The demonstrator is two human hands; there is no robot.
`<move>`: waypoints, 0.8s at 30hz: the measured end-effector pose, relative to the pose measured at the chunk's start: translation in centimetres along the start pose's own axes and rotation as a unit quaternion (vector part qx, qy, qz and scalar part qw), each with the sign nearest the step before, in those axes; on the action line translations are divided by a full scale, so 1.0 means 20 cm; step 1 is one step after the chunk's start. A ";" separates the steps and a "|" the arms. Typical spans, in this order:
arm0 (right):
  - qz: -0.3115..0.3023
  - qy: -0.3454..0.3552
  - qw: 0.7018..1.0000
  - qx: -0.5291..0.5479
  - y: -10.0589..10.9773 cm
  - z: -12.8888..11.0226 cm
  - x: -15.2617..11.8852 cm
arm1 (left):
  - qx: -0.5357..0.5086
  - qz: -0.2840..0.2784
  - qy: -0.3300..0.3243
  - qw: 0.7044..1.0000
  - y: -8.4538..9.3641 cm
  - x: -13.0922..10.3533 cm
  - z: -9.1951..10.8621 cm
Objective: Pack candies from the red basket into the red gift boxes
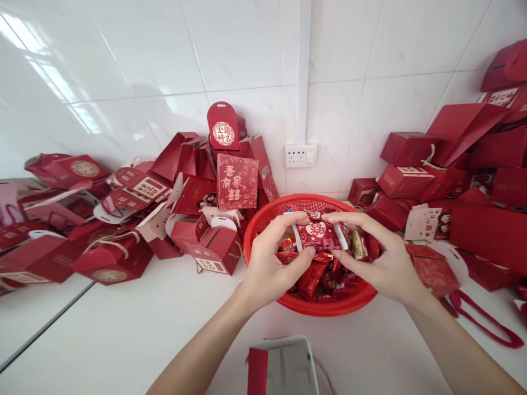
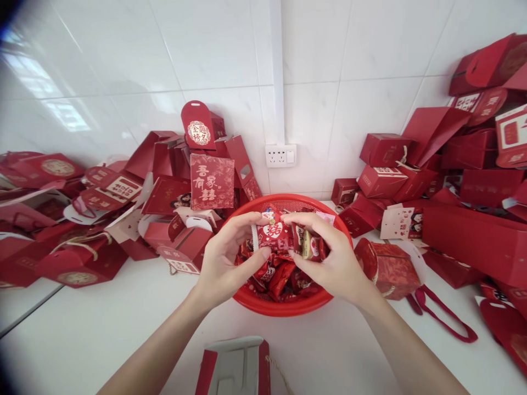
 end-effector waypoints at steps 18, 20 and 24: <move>-0.011 -0.022 1.000 0.007 0.00 0.01 0.00 | -0.057 -0.009 0.060 0.997 -0.01 0.01 -0.03; -0.013 -0.025 1.000 0.003 0.00 0.02 0.00 | -0.059 -0.008 0.061 0.996 -0.01 0.00 -0.03; -0.012 -0.028 1.000 0.005 0.00 0.02 0.00 | -0.064 -0.005 0.063 0.996 -0.01 0.00 -0.03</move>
Point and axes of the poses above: each hand's wrist, its own x-axis towards the middle knuckle, its own y-axis out of the back of the hand, z = x × y, the point moved 4 cm from there along x, towards the middle knuckle, and after that the axes turned 3 degrees about -x, right-handed, at the moved point
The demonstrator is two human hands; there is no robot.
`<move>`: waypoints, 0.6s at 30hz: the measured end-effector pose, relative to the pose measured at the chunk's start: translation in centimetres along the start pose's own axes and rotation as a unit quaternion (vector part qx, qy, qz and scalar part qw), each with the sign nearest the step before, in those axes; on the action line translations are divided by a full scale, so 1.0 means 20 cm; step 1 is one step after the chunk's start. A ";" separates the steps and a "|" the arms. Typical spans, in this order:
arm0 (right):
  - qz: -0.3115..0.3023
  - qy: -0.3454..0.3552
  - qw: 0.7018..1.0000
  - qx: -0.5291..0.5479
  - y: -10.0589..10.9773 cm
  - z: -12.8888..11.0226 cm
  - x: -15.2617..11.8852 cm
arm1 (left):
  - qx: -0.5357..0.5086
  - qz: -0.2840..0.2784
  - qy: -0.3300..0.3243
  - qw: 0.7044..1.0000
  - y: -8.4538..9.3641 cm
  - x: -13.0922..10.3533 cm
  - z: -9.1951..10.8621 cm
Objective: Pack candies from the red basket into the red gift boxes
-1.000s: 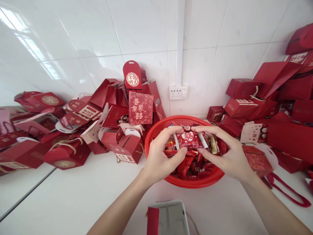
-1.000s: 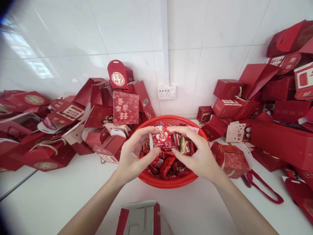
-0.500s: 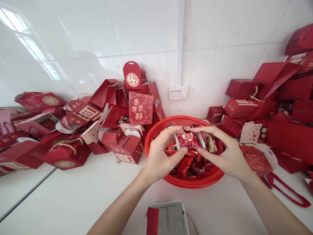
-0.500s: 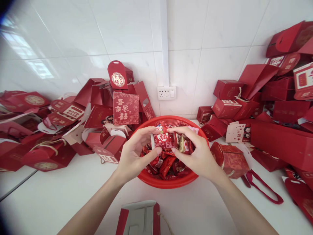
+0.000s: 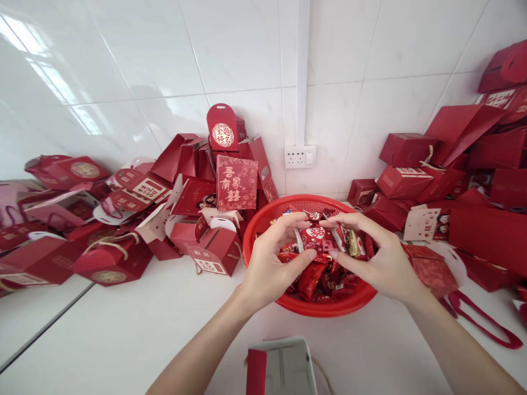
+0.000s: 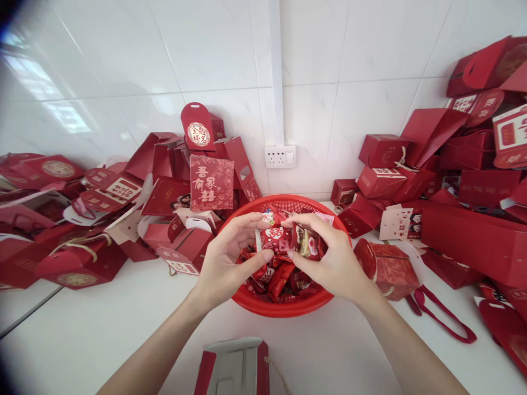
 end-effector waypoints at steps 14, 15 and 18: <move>-0.009 0.003 1.000 0.004 0.01 0.00 0.01 | 0.010 0.009 0.013 1.000 0.00 -0.01 0.00; -0.009 0.004 1.000 0.003 0.01 0.00 0.01 | 0.011 0.011 0.014 1.000 0.00 -0.01 0.00; -0.009 0.006 1.000 -0.001 0.02 -0.01 0.01 | 0.007 0.011 0.017 1.000 0.00 -0.01 -0.01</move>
Point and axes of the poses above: each hand's wrist, its own x-axis towards the middle knuckle, its own y-axis out of the back of the hand, z = x × y, the point moved 4 cm from there along x, towards the middle knuckle, and after that the axes turned 3 degrees about -x, right-handed, at the moved point
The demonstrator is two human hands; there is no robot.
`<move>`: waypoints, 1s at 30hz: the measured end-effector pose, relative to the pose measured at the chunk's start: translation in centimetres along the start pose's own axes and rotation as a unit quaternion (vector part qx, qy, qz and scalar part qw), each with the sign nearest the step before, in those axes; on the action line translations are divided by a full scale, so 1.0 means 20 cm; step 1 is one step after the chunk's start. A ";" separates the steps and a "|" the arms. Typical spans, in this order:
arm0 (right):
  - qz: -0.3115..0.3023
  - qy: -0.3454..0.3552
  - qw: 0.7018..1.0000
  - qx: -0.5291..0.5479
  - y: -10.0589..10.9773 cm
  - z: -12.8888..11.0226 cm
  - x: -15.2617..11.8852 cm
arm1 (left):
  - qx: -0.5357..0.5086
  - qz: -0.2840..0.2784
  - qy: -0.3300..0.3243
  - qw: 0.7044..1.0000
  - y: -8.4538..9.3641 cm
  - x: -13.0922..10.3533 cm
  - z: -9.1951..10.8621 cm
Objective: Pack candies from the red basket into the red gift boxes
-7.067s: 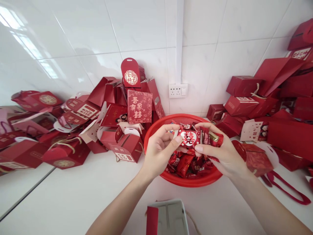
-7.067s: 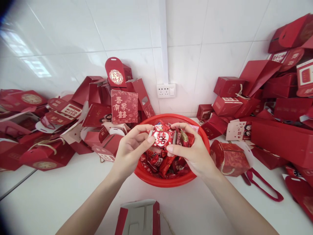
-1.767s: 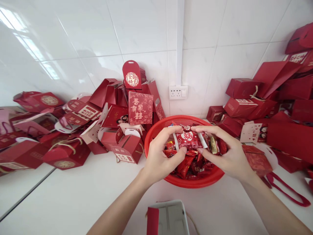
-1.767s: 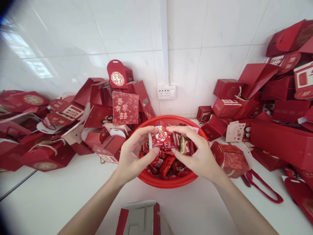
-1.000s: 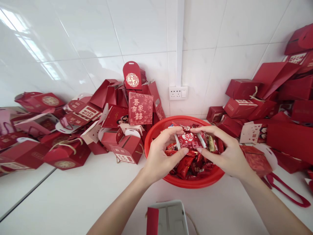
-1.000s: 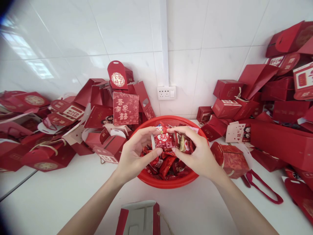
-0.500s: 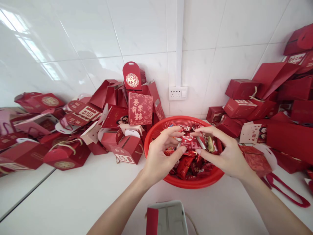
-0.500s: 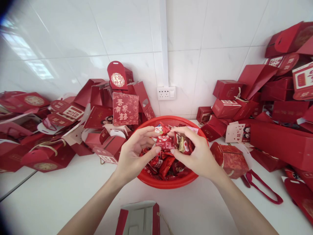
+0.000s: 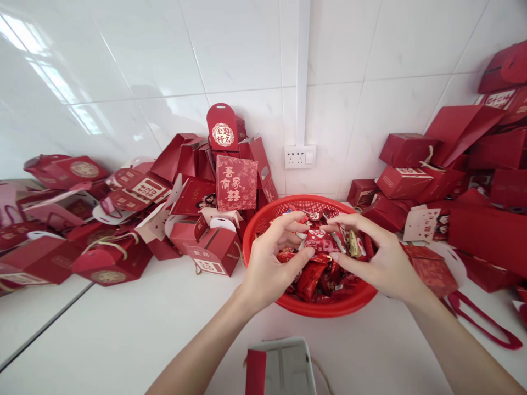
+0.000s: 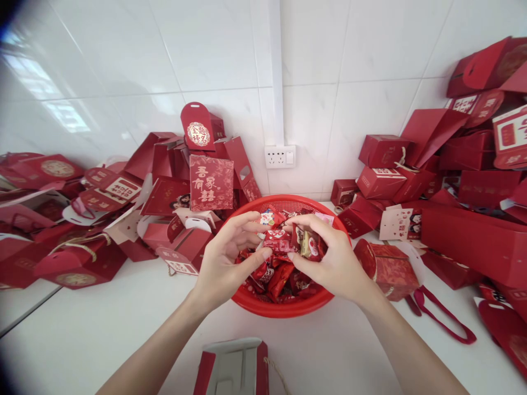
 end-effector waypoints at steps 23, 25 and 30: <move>-0.082 -0.234 0.906 0.343 -0.14 0.11 -0.07 | -0.135 -0.018 0.141 0.981 0.01 0.05 0.02; -0.063 -0.233 0.909 0.341 -0.14 0.12 -0.07 | -0.149 -0.006 0.150 0.977 0.02 0.05 0.02; -0.034 -0.229 0.906 0.353 -0.14 0.11 -0.07 | -0.161 0.001 0.178 0.971 0.01 0.05 0.00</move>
Point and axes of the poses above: each hand's wrist, its own x-axis towards the middle knuckle, its own y-axis out of the back of the hand, z = x × y, the point moved 4 cm from there along x, towards the middle knuckle, and after that the axes turned 3 degrees about -x, right-handed, at the moved point
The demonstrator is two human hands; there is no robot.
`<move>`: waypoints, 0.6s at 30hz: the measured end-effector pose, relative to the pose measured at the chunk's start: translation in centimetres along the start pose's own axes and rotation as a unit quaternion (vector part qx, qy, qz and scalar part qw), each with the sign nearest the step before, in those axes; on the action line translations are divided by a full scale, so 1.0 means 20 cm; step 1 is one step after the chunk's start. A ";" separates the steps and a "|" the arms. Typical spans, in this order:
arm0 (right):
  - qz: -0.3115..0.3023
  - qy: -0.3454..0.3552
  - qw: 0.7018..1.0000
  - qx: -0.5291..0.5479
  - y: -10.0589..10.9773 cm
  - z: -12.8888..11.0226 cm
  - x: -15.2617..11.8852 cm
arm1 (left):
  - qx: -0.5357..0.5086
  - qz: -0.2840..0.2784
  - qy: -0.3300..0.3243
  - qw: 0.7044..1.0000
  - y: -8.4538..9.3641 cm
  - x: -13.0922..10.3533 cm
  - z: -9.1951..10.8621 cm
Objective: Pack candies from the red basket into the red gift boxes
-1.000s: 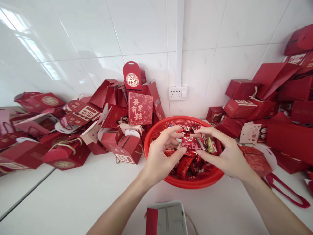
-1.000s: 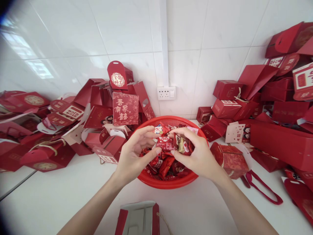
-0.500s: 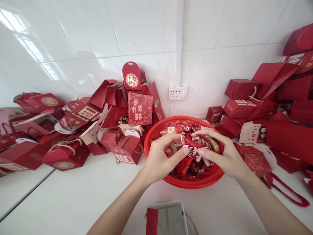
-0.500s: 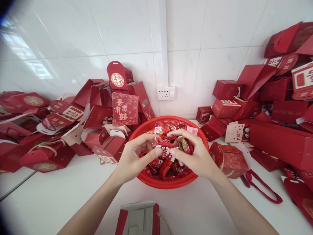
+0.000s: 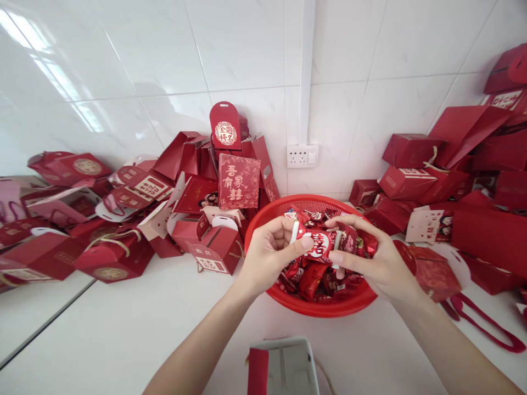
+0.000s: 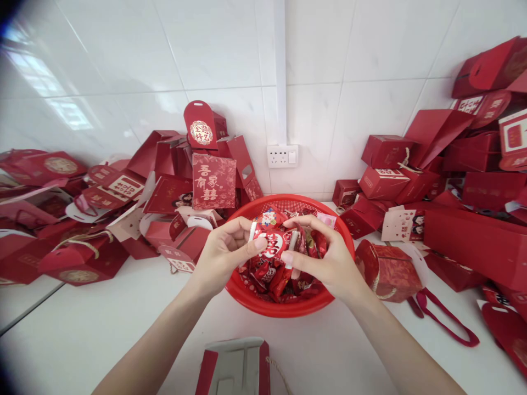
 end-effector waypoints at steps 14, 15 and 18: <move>0.104 -0.004 0.994 0.044 0.02 -0.10 0.02 | 0.442 -0.342 0.125 0.820 0.11 -0.23 0.20; 0.101 -0.004 0.994 0.047 0.02 -0.10 0.02 | 0.472 -0.353 0.145 0.795 0.11 -0.26 0.20; 0.098 0.000 0.994 0.049 0.01 -0.11 0.01 | 0.538 -0.346 0.166 0.750 0.08 -0.31 0.18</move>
Point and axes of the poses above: each hand's wrist, its own x-axis towards the middle knuckle, its own y-axis out of the back of the hand, z = x × y, the point moved 4 cm from there along x, towards the middle knuckle, and after that the axes turned 3 degrees about -x, right-handed, at the moved point
